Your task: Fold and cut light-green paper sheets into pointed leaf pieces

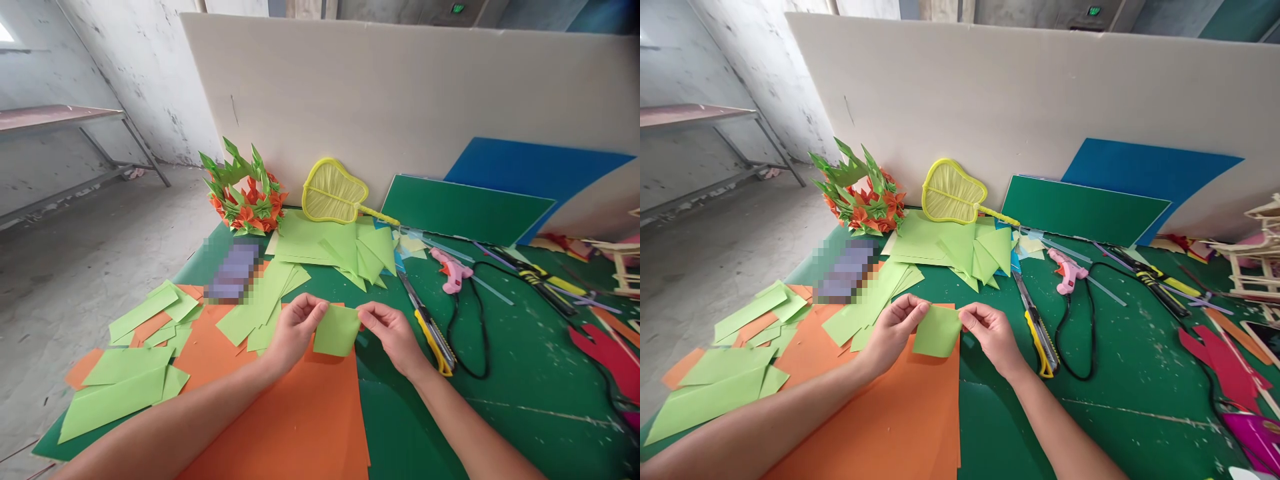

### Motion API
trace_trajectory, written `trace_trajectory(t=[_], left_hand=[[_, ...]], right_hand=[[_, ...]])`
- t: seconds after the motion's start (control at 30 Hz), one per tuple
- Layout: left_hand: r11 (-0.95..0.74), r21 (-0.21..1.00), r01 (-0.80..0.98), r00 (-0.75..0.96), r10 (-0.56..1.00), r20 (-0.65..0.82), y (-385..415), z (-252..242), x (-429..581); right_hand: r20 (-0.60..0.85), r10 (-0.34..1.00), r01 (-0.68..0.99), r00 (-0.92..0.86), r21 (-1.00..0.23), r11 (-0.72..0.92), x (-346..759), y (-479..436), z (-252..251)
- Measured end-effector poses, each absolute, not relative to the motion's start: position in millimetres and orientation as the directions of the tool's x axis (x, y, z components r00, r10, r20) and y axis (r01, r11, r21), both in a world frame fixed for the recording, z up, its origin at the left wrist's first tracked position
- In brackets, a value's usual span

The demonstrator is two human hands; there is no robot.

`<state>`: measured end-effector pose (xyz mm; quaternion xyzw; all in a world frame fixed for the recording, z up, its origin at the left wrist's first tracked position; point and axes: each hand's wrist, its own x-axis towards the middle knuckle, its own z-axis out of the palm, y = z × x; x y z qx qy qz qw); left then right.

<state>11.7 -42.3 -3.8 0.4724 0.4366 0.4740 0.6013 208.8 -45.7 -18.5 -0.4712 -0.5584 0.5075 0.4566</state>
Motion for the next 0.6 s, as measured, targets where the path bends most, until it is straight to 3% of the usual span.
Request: trace_trajectory(t=[0.17,0.6], left_hand=[[0.103,0.981,-0.162,0.186,0.98,-0.072,-41.7,-4.0,10.5],[0.003,0.999,0.047,0.211,0.977,-0.012,-36.2,-7.8,5.0]], right_hand=[[0.021,0.995,0.096,-0.102,-0.995,0.031,208.2,-45.1,-18.4],[0.032,0.998,0.1,-0.051,-0.994,0.037,207.7,-47.2,-17.5]])
